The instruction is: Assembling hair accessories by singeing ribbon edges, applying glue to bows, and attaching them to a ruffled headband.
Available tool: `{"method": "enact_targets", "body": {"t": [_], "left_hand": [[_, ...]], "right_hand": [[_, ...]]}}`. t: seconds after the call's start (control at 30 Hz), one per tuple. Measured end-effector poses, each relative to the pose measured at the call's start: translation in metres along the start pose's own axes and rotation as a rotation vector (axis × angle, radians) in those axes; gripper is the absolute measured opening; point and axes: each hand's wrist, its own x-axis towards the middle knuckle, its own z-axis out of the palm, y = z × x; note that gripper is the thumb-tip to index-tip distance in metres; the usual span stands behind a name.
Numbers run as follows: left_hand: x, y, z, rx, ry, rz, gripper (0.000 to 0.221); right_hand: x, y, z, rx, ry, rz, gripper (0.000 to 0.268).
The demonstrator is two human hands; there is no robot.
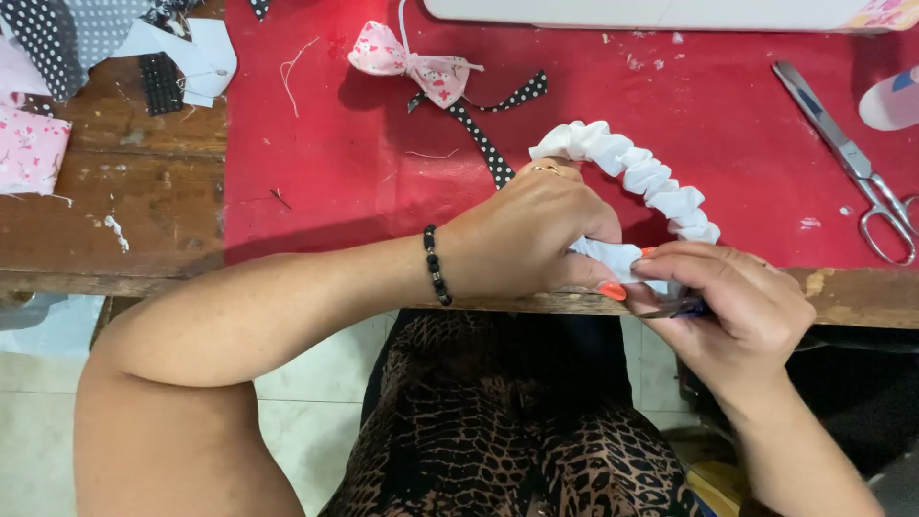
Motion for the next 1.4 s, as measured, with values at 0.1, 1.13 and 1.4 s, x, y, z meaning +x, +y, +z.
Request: {"method": "enact_targets", "body": {"t": [0.1, 1.13, 1.4], "left_hand": [[0.001, 0.002, -0.001, 0.023, -0.059, -0.053, 0.028], [0.002, 0.021, -0.039, 0.0, -0.186, 0.061, 0.041], [-0.003, 0.013, -0.029, -0.003, -0.079, 0.051, 0.008]], "right_hand": [[0.002, -0.002, -0.003, -0.012, -0.023, 0.009, 0.024], [-0.002, 0.012, 0.005, -0.166, 0.051, -0.209, 0.013], [-0.005, 0.012, -0.001, -0.142, -0.065, -0.026, 0.027]]}}
